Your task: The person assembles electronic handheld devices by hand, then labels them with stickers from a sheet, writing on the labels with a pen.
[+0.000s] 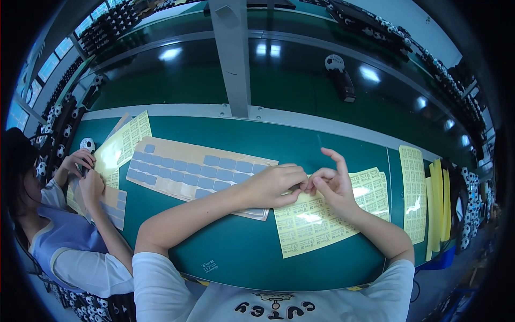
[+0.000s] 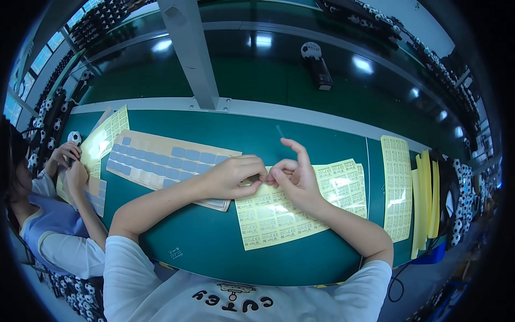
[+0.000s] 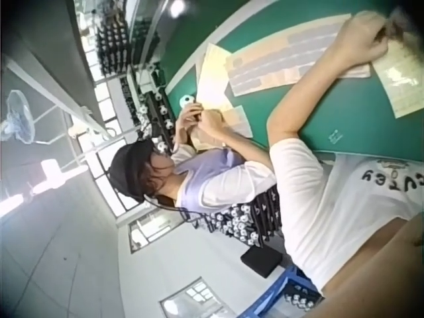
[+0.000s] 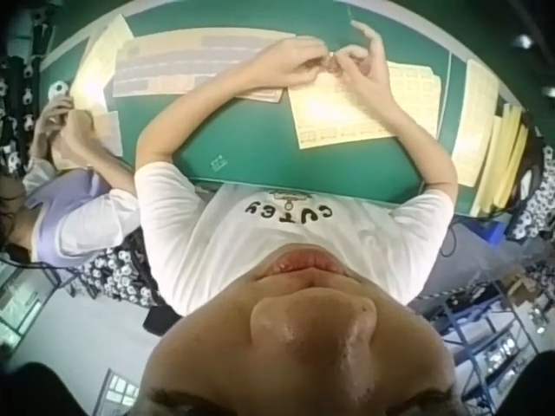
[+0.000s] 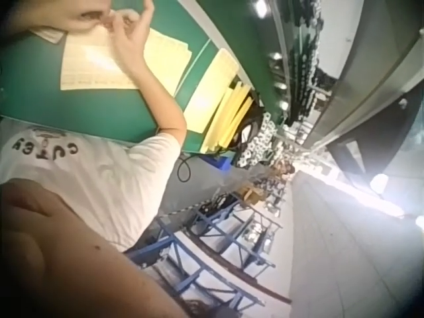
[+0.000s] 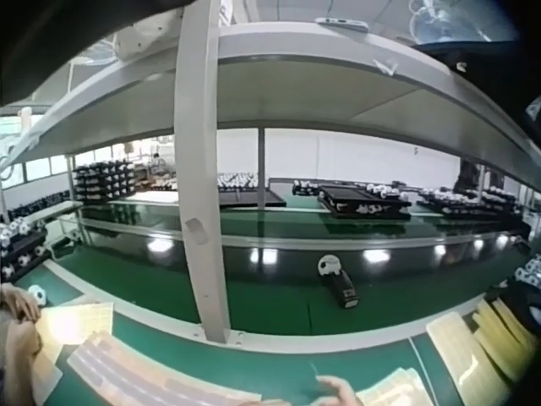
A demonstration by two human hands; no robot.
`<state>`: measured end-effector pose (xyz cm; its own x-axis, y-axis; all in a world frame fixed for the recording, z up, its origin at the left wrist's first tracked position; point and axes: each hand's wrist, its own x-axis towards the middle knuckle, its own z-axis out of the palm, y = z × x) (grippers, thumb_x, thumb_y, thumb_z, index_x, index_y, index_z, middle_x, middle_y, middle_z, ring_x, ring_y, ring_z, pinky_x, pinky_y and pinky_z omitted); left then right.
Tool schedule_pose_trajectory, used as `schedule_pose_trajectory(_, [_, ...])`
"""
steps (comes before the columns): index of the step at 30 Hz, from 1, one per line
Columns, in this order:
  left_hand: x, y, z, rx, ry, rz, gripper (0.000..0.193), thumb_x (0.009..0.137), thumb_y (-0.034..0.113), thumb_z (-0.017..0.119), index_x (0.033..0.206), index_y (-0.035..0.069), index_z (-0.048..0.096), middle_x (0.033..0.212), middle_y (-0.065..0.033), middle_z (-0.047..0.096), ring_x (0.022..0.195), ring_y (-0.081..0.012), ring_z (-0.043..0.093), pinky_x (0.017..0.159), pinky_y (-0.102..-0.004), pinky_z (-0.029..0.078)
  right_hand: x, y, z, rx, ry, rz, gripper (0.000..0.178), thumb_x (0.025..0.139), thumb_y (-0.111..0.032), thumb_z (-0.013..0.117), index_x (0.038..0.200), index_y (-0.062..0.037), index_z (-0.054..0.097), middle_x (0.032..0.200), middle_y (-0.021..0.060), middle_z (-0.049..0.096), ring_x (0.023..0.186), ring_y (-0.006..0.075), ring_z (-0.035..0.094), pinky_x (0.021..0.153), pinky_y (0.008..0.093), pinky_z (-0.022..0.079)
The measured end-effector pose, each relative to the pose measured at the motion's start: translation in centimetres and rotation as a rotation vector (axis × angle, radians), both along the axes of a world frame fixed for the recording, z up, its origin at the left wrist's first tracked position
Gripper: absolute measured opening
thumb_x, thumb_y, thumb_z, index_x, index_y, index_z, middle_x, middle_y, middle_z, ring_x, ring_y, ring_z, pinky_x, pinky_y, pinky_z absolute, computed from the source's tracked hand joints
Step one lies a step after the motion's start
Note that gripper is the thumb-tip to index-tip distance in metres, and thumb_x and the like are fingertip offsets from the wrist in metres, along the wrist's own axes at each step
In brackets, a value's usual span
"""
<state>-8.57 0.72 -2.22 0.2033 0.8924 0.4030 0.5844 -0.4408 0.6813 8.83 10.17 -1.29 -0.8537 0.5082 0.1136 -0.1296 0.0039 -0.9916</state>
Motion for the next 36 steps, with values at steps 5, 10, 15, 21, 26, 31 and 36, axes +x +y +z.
schedule_pose_trajectory(5, [-0.5, -0.1, -0.5, 0.0, 0.1, -0.058, 0.007, 0.072, 0.002, 0.055, 0.076, 0.007, 0.053, 0.087, -0.0073, 0.057, 0.072, -0.0192, 0.053, 0.065, -0.0281, 0.045, -1.1, 4.2, 0.7, 0.788, 0.015, -0.323, 0.064, 0.078, 0.0, 0.057, 0.133, -0.0033, 0.025, 0.089, 0.0113, 0.059, 0.078, 0.0184, 0.058, 0.071, 0.0277, 0.047])
schedule_pose_trajectory(10, [-0.1, 0.5, -1.1, 0.357, 0.139, -0.051, 0.008, 0.074, 0.001, 0.051, 0.081, 0.006, 0.053, 0.094, -0.0096, 0.055, 0.078, -0.0202, 0.053, 0.067, -0.0268, 0.045, -3.9, 15.6, 0.9, 1.302, -0.172, -0.773, 0.073, 0.077, -0.007, 0.062, 0.136, -0.002, 0.02, 0.103, 0.0179, 0.058, 0.092, 0.0288, 0.058, 0.082, 0.0339, 0.046])
schedule_pose_trajectory(15, [-0.8, 0.6, -0.8, 0.179, -0.084, -0.004, 0.015, 0.074, -0.001, 0.05, 0.086, 0.005, 0.055, 0.102, -0.0112, 0.053, 0.083, -0.0208, 0.054, 0.069, -0.0249, 0.045, -6.0, 23.2, -0.2, 0.839, -0.659, -0.895, 0.082, 0.077, -0.017, 0.065, 0.137, 0.0002, 0.013, 0.11, 0.0301, 0.053, 0.097, 0.0383, 0.057, 0.084, 0.0374, 0.046])
schedule_pose_trajectory(21, [-1.2, 1.4, -0.5, -0.086, -0.483, 0.04, 0.023, 0.079, 0.002, 0.055, 0.103, 0.002, 0.054, 0.106, -0.0126, 0.054, 0.09, -0.0191, 0.055, 0.076, -0.0253, 0.047, -2.5, 18.5, 2.6, 0.472, -0.378, -0.819, 0.077, 0.076, -0.017, 0.068, 0.134, -0.0077, 0.018, 0.094, 0.0204, 0.061, 0.075, 0.0209, 0.062, 0.076, 0.0269, 0.047])
schedule_pose_trajectory(26, [-1.1, 1.1, -1.3, -0.234, -0.879, 0.04, 0.039, 0.087, 0.016, 0.058, 0.117, -0.006, 0.044, 0.107, -0.0161, 0.056, 0.095, -0.0165, 0.056, 0.082, -0.0269, 0.048, -0.6, 4.4, 4.4, 0.838, -0.165, -0.56, 0.082, 0.073, -0.014, 0.07, 0.135, -0.0056, 0.017, 0.091, 0.0188, 0.063, 0.081, 0.0237, 0.062, 0.078, 0.0291, 0.047])
schedule_pose_trajectory(31, [-1.5, 0.4, -0.2, -0.246, -1.143, 0.014, 0.043, 0.084, 0.023, 0.06, 0.114, -0.006, 0.047, 0.102, -0.0146, 0.059, 0.084, -0.0173, 0.059, 0.075, -0.0245, 0.049, 0.3, -3.3, 2.3, 0.972, -0.114, -0.347, 0.088, 0.073, -0.005, 0.07, 0.138, -0.0101, 0.011, 0.098, 0.0183, 0.06, 0.088, 0.0222, 0.06, 0.083, 0.0309, 0.046])
schedule_pose_trajectory(36, [-1.7, 0.4, 0.2, -0.355, -0.895, 0.028, 0.045, 0.083, 0.02, 0.061, 0.119, -0.002, 0.045, 0.105, -0.0143, 0.058, 0.091, -0.0184, 0.059, 0.08, -0.0271, 0.049, 0.4, -4.3, 0.9, 0.274, -0.008, -0.193, 0.087, 0.075, 0.002, 0.066, 0.138, -0.0083, 0.007, 0.097, 0.0164, 0.059, 0.089, 0.0215, 0.059, 0.082, 0.0307, 0.047])
